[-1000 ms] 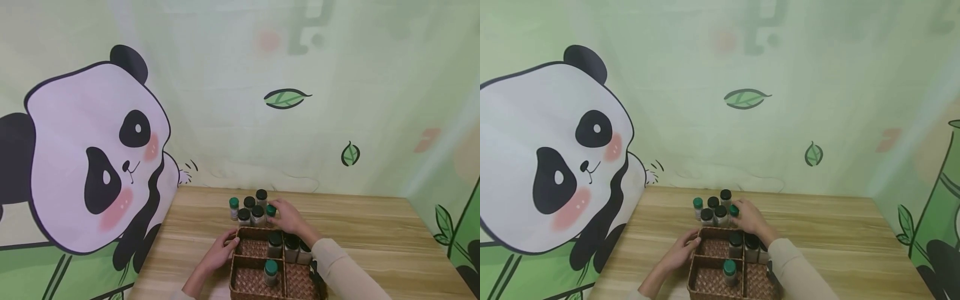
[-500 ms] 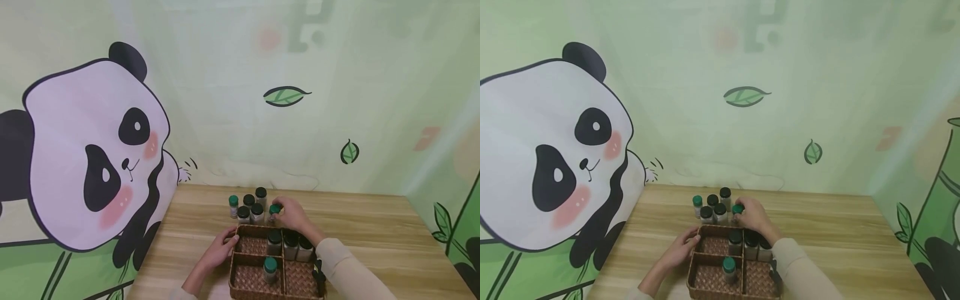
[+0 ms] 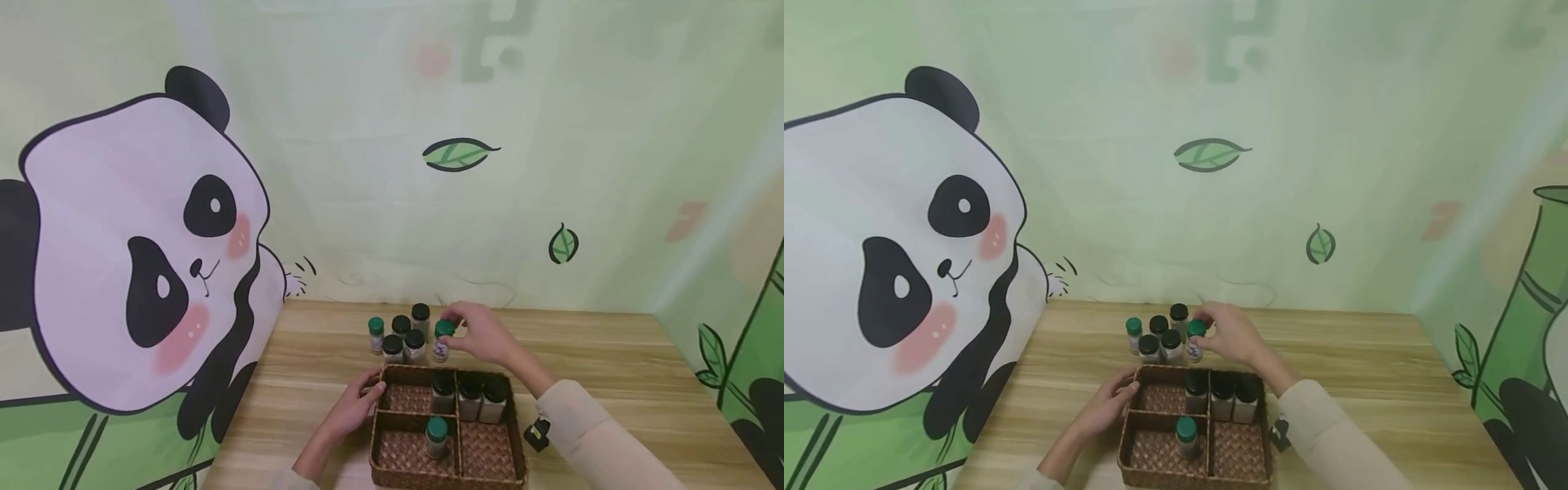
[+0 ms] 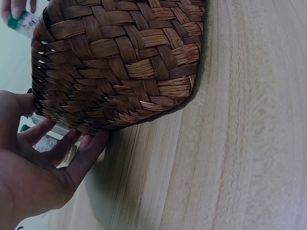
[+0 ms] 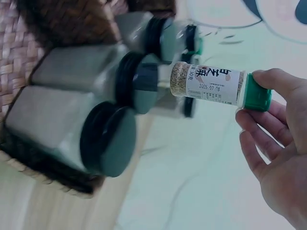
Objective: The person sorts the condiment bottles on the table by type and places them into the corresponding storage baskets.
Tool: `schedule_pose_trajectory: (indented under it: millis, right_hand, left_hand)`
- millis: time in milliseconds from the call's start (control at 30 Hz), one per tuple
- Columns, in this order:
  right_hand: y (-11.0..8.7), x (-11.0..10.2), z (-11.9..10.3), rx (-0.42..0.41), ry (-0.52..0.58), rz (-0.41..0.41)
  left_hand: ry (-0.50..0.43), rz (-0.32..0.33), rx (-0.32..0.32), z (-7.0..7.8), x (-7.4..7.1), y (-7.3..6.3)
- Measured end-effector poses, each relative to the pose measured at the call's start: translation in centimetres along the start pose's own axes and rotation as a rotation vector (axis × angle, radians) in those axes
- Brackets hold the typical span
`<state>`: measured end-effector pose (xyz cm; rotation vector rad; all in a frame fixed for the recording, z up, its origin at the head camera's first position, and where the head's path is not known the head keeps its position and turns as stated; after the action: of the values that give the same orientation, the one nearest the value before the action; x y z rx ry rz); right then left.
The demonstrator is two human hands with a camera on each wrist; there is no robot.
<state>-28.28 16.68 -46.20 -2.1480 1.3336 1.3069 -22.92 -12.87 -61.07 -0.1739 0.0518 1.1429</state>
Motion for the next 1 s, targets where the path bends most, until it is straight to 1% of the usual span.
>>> schedule_pose_trajectory:
  millis: [167, 300, 400, 500, 567, 700, 833, 1000]
  right_hand:
    - [-0.5, 0.0, -2.7, -0.089, -0.017, -0.019]
    - [-1.3, 0.7, -4.4, -0.168, -0.035, -0.050]
    - [-2.0, 1.5, -5.4, -0.192, -0.012, -0.084]
    - [-2.6, 2.4, -6.2, -0.190, 0.019, -0.127]
    - [-2.9, 2.9, -6.6, -0.186, 0.019, -0.152]
    - [-3.4, 4.1, -7.0, -0.216, 0.019, -0.184]
    - [-3.8, 5.3, -6.8, -0.209, 0.059, -0.224]
    - [-4.6, 7.1, -6.1, -0.159, 0.120, -0.270]
  left_hand:
    - [-0.002, 0.005, -0.008, 0.1, -0.1, 0.0]
    - [0.006, -0.002, -0.026, 0.2, -0.1, 0.0]
    - [0.009, -0.007, -0.030, 0.2, -0.1, -0.1]
    - [0.008, -0.009, -0.027, 0.2, 0.0, -0.2]
    - [0.010, -0.012, -0.019, 0.1, 0.0, -0.2]
    - [0.007, -0.015, -0.013, 0.0, 0.0, -0.2]
    - [-0.002, -0.015, -0.019, -0.1, 0.0, -0.1]
    - [0.002, -0.016, -0.023, -0.1, 0.0, 0.0]
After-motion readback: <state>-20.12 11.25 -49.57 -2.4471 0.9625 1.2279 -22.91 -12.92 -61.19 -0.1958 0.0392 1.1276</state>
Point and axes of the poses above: each hand's wrist, its own y-axis towards the middle knuckle, its own x-axis out of the palm, z = x × y, the point moved 1 cm from there along y, towards the middle knuckle, and after that the axes turned 5 degrees about -z, right-handed, at the moved point
